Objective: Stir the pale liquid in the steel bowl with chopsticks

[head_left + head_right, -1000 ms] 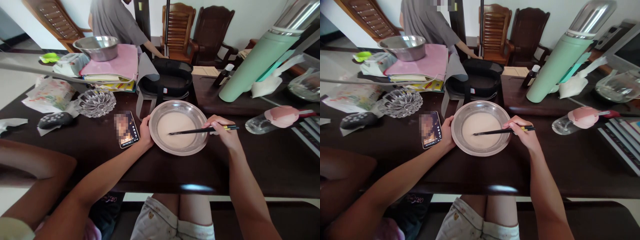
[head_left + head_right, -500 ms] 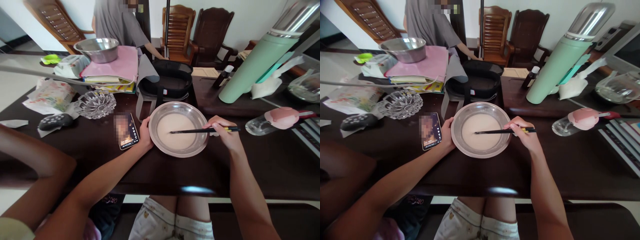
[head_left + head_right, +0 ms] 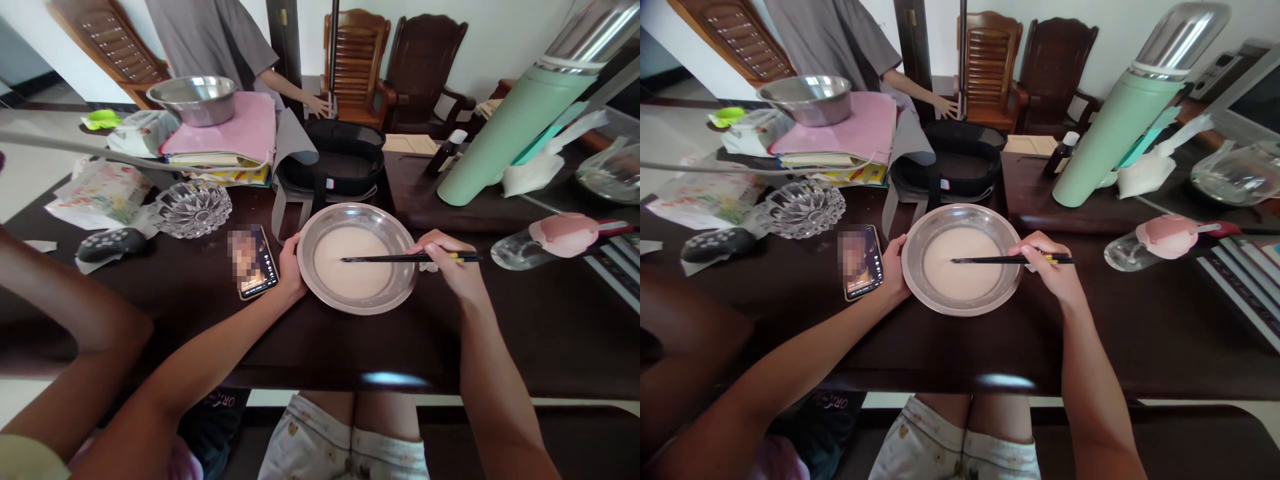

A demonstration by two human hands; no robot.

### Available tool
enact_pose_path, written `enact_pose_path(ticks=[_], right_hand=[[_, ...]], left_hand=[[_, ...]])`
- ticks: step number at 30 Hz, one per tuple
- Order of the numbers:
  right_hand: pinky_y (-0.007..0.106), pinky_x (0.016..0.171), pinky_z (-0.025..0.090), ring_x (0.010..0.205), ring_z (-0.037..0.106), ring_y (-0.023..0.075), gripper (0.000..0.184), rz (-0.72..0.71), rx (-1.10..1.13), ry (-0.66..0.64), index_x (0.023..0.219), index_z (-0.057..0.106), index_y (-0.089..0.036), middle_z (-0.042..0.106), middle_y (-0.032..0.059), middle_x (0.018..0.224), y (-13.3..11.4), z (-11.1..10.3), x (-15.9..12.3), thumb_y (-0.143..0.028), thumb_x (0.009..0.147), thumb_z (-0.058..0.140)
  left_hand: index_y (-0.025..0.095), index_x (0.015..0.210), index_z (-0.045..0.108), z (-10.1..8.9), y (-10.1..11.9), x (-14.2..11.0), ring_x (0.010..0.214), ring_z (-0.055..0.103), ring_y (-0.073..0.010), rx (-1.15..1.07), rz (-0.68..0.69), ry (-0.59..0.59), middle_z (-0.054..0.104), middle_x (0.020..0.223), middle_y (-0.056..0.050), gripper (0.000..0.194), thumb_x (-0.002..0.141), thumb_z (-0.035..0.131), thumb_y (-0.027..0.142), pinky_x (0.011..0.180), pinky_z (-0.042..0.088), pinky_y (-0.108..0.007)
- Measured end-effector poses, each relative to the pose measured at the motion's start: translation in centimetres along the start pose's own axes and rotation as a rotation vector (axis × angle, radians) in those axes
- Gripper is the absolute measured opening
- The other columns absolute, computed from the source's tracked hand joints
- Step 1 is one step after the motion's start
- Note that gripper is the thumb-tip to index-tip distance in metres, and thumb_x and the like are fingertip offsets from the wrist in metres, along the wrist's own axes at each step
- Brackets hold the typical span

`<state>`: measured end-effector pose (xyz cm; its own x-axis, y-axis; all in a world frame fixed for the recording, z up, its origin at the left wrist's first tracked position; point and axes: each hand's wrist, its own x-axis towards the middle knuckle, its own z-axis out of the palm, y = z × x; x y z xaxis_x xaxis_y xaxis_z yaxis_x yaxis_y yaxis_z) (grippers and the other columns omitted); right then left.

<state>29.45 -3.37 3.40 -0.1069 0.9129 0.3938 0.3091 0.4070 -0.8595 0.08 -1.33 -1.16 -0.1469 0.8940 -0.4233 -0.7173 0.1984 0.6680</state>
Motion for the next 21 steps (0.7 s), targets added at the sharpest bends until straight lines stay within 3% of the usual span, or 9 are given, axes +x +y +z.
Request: enact_pose_path(ticks=[4,11,18,21], right_hand=[[0.031,0.058,0.057,0.065,0.075,0.0198,0.034,0.029,0.098,0.105,0.085,0.085,-0.027,0.079,0.0027,0.073,0.7,-0.6,-0.3,-0.056,0.1,0.076],[0.036,0.066,0.062,0.075,0.077,0.0235,0.04,-0.02,0.0,-0.023,0.082,0.085,-0.027,0.082,0.0055,0.08,0.0,0.6,0.1,-0.063,0.097,0.076],[0.034,0.058,0.059,0.063,0.076,0.0225,0.038,0.048,0.054,0.184,0.085,0.082,-0.027,0.079,0.0034,0.07,0.8,-0.4,-0.1,-0.063,0.097,0.076],[0.033,0.054,0.058,0.061,0.075,0.0225,0.041,0.055,0.083,0.117,0.085,0.082,-0.026,0.079,0.0037,0.068,0.8,-0.1,-0.2,-0.065,0.096,0.076]], left_hand=[[0.018,0.079,0.077,0.1,0.0,-0.1,0.079,0.074,-0.0237,-0.009,0.004,0.007,0.077,0.076,-0.003,0.022,0.082,0.072,0.039,0.08,0.059,-0.032],[0.02,0.08,0.076,0.2,0.1,-0.2,0.075,0.072,-0.023,-0.003,-0.004,0.0,0.077,0.076,-0.001,0.02,0.082,0.074,0.04,0.078,0.059,-0.033],[0.02,0.082,0.076,0.2,-0.1,-0.1,0.076,0.074,-0.0248,0.003,0.002,0.01,0.077,0.076,-0.002,0.022,0.079,0.076,0.043,0.08,0.06,-0.035],[0.021,0.081,0.075,0.2,-0.2,0.0,0.078,0.074,-0.0247,-0.007,0.027,0.007,0.076,0.074,0.0,0.022,0.077,0.08,0.043,0.083,0.061,-0.036]])
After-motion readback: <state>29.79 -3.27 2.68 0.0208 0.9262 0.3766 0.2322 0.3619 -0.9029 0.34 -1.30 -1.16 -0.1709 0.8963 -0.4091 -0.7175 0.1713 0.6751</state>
